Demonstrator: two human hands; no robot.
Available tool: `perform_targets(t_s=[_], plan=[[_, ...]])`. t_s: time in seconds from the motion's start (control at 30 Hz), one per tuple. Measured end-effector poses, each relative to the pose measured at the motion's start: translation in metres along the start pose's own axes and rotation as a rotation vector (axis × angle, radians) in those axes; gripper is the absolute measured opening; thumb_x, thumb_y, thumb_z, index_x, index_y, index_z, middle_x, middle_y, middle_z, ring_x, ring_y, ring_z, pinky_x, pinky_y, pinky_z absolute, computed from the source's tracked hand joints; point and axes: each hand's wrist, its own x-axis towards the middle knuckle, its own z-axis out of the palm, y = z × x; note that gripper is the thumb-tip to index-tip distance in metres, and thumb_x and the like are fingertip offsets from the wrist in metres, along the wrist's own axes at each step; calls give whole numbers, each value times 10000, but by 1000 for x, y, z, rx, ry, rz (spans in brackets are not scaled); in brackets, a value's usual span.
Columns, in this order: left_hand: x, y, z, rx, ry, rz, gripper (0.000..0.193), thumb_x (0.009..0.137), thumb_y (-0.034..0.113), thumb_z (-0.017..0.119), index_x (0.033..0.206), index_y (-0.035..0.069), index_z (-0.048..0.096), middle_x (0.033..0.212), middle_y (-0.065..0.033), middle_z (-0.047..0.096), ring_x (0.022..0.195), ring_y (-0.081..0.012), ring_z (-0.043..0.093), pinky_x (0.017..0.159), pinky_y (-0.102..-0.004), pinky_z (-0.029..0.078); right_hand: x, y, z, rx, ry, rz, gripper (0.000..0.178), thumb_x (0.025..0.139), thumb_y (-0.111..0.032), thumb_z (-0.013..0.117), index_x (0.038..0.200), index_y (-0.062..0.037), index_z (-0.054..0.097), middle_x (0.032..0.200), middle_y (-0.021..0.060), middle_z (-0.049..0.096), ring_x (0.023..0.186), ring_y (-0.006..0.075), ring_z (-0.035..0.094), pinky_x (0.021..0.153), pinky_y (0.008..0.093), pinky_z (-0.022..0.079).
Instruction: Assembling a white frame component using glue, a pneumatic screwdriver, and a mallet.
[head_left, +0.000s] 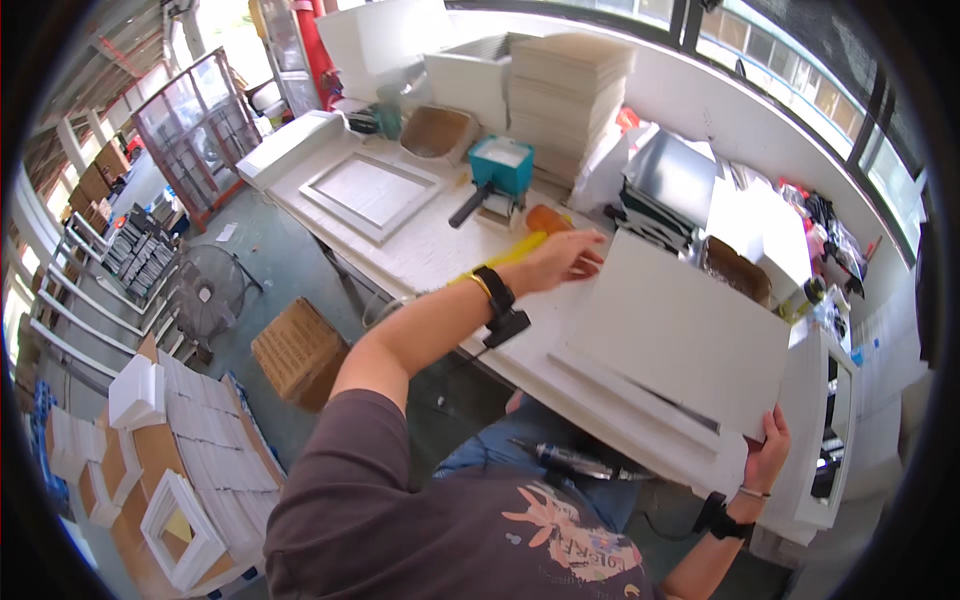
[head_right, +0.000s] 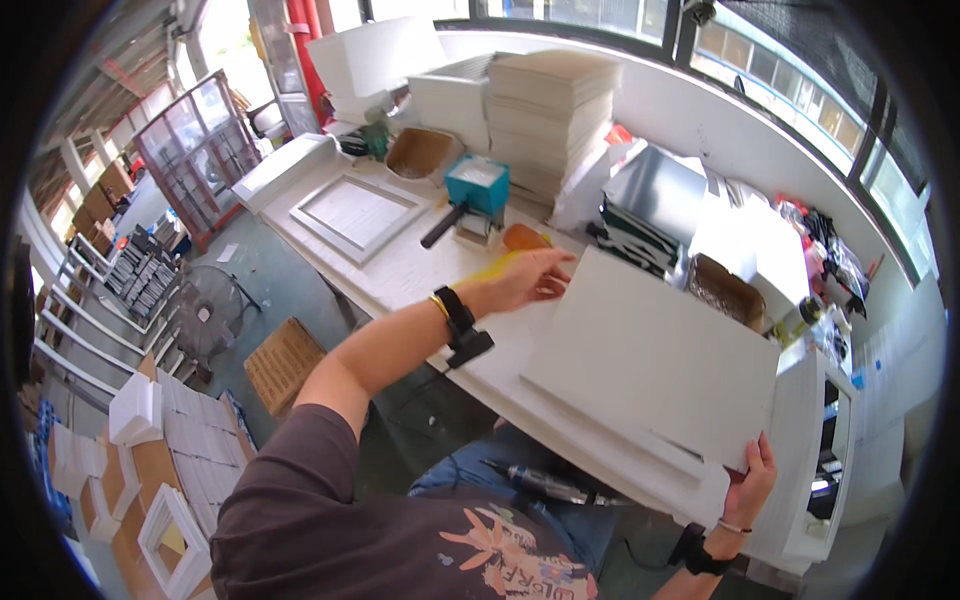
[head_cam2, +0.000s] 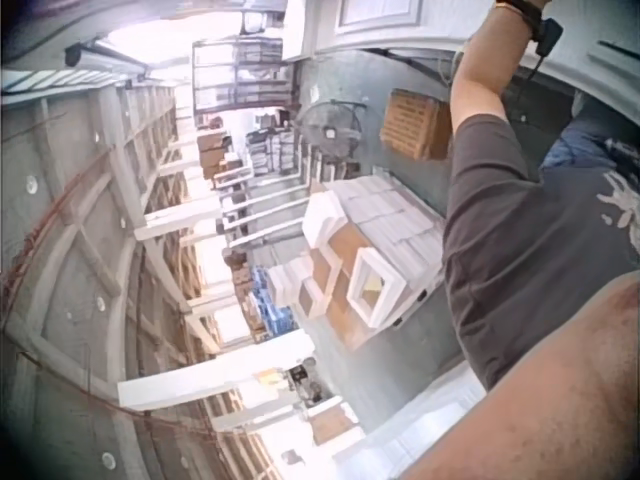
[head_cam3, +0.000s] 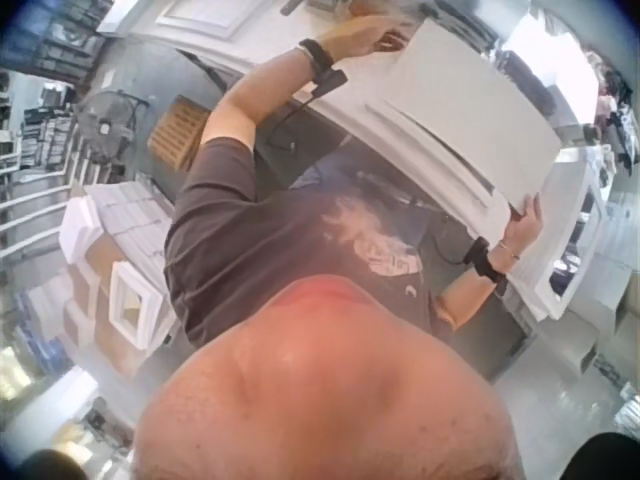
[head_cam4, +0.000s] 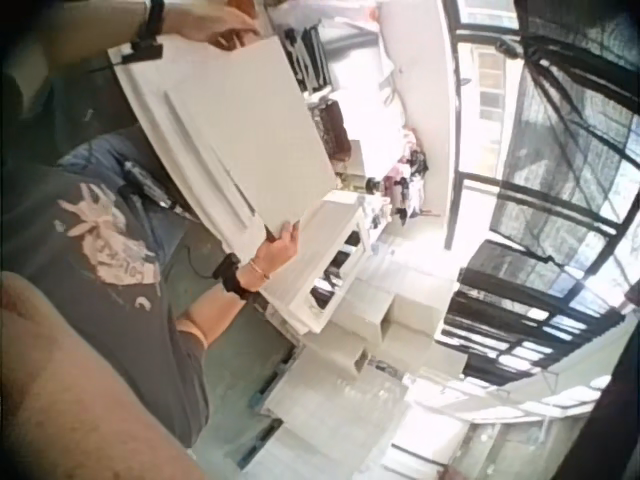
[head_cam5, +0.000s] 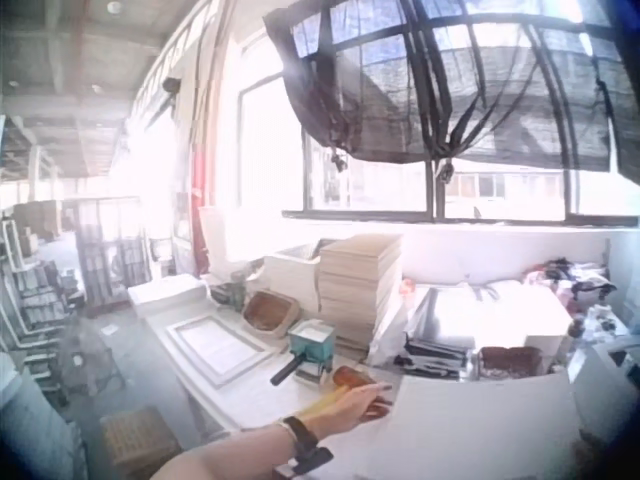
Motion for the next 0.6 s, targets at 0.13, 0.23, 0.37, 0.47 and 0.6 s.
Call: perform_targets(t_s=[0.13,0.23,0.37,0.47,0.6], plan=[[13,-21,-60,437,151,169,235,883,265,526,983,57,569,801,-56,570,697,-133,562,644,-260,493,14,9,-23,-100,156,28,369,849,-92,533,1193,30,479,1058,118,576,948,228,572,783,396,500],[14,-40,-74,834,173,140,285,880,208,516,1114,48,548,902,-52,584,764,-109,566,670,-240,477,29,23,-42,-107,167,46,368,840,-99,548,1179,28,484,1045,112,579,910,225,578,743,383,508],[19,-60,-61,1047,99,197,320,868,201,520,1142,37,532,951,-82,595,777,-136,582,675,-261,482,25,30,-27,-172,221,108,360,831,-93,557,1165,25,494,1036,117,584,919,223,581,729,403,517],[27,-76,-62,1133,63,225,384,857,218,533,1191,33,496,1054,-130,576,856,-197,586,732,-292,480,30,37,-16,-177,194,128,366,828,-78,558,1167,39,485,1031,135,581,893,234,591,702,403,535],[35,-88,-58,1363,-63,419,481,858,247,528,1269,24,416,1221,-199,480,1098,-289,478,911,-332,398,41,54,-11,-226,184,140,360,830,-61,548,1165,54,480,1000,150,587,820,234,612,615,366,563]])
